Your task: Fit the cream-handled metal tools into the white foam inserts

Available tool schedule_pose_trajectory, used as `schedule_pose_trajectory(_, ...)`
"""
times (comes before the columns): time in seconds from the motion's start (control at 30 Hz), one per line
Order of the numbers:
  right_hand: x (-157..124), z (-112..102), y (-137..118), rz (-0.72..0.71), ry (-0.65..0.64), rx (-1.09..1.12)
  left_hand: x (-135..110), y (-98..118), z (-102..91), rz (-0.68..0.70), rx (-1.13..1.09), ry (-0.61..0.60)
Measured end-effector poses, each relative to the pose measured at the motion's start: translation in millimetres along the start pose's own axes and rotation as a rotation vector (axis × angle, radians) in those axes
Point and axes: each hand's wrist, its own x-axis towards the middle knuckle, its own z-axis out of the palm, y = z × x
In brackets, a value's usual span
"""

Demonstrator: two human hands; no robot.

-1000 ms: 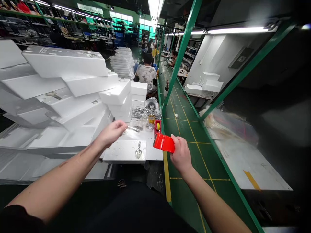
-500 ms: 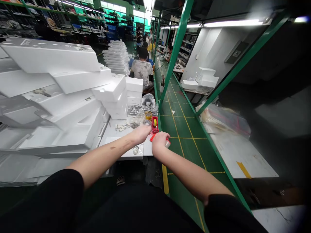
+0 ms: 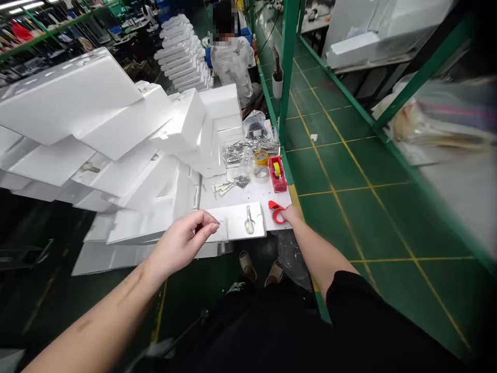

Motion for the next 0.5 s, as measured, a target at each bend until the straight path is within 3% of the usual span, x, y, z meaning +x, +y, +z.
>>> schedule_pose_trajectory(0.1,-42,13,-15,-0.091,0.074,0.255,-18,-1,-9.3,-0.099,-0.316,-0.007)
schedule_pose_trajectory(0.13,-66,16,-21,-0.142,0.010,0.465,-22,-2,-10.7,-0.109,-0.422,0.006)
schedule_pose_trajectory(0.17,-94,20,-26,-0.193,-0.136,0.735,-24,-2,-11.2,-0.115,-0.521,0.019)
schedule_pose_trajectory(0.2,-124,24,-31,-0.222,-0.376,1.033,-26,-2,-11.1,-0.122,-0.612,0.029)
schedule_pose_trajectory(0.23,-154,29,-36,-0.251,-0.753,1.264,-27,-3,-10.5,-0.126,-0.694,0.032)
schedule_pose_trajectory(0.27,-183,34,-42,-0.231,-1.108,1.400,-27,-4,-9.7,-0.127,-0.768,0.027)
schedule_pose_trajectory(0.3,-209,39,-47,-0.218,-1.367,1.493,-27,-6,-8.8,-0.128,-0.830,0.014)
schedule_pose_trajectory(0.33,-230,44,-53,-0.212,-1.567,1.557,-26,-9,-8.1,-0.128,-0.880,-0.004)
schedule_pose_trajectory(0.37,-247,48,-59,-0.205,-1.676,1.614,-25,-12,-7.7,-0.125,-0.916,-0.022)
schedule_pose_trajectory(0.43,-268,57,-72,-0.196,-1.663,1.752,-21,-22,-8.4,-0.118,-0.951,-0.068)
schedule_pose_trajectory(0.5,-277,67,-83,-0.163,-1.505,1.882,-17,-37,-12.1,-0.105,-0.931,-0.128)
